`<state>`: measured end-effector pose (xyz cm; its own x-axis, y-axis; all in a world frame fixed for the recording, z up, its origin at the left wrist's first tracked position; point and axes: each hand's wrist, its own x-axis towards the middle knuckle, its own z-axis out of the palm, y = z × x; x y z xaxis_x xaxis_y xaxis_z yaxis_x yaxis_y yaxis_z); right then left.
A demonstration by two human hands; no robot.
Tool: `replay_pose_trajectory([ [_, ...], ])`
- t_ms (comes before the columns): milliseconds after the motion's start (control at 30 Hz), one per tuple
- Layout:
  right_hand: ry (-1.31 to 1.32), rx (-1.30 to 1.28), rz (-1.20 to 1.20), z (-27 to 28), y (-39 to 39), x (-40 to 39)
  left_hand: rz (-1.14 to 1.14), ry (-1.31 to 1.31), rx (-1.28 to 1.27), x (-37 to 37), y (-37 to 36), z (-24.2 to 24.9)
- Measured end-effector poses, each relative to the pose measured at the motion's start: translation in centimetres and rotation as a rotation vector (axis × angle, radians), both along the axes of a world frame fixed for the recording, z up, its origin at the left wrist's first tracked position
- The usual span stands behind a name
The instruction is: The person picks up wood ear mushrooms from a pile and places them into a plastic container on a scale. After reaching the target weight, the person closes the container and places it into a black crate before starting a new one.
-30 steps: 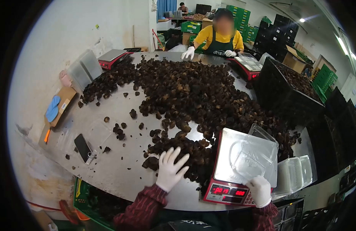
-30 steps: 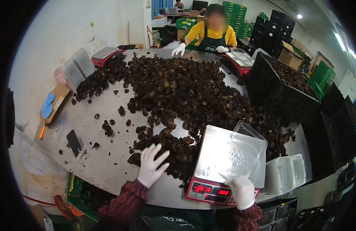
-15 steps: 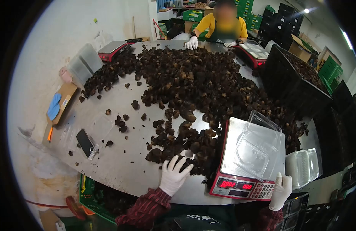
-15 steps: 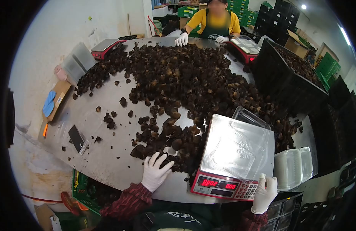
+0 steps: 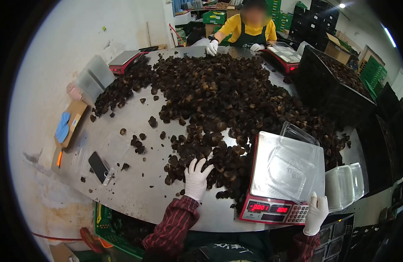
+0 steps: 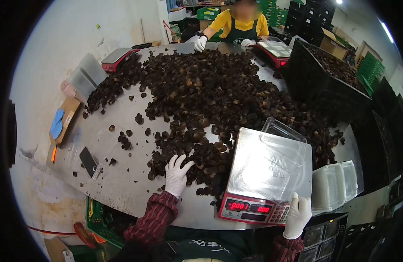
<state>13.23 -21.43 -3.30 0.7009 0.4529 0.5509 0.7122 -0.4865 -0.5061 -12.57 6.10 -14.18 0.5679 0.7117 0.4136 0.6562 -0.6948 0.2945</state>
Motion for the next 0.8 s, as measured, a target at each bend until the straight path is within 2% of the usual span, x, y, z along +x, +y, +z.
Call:
replay_pose_trajectory([
  [67, 0.058, 0.038, -0.037, -0.4, -0.5, 0.2, -0.046, 0.051, -0.061, -0.7, -0.4, 0.4],
  [133, 0.062, 0.047, -0.050, -0.6, -1.0, 0.5, -0.173, -0.005, -0.199, -2.2, -1.1, 1.2],
  [233, 0.097, 0.069, -0.074, -1.3, -1.7, 1.1, -0.226, 0.287, -0.365, -4.3, -2.0, 3.9],
  [333, 0.117, 0.091, -0.092, -1.6, -1.8, 1.8, -0.343, 0.420, -0.353, -4.6, -1.4, 8.4],
  [400, 0.109, 0.098, -0.095, -1.6, -1.5, 2.0, -0.430, 0.223, -0.232, -3.1, 0.7, 9.2],
  [533, 0.122, 0.096, -0.110, -1.6, -1.0, 1.7, -0.323, 0.067, -0.083, 4.4, 6.8, 8.5],
  [667, 0.143, 0.052, -0.135, -1.5, -1.7, 1.7, -0.046, 0.200, 0.121, 11.9, 13.1, 5.1],
  [800, 0.103, 0.016, -0.159, -0.3, -2.2, 1.4, -0.082, 0.407, 0.070, 13.8, 14.9, 2.8],
])
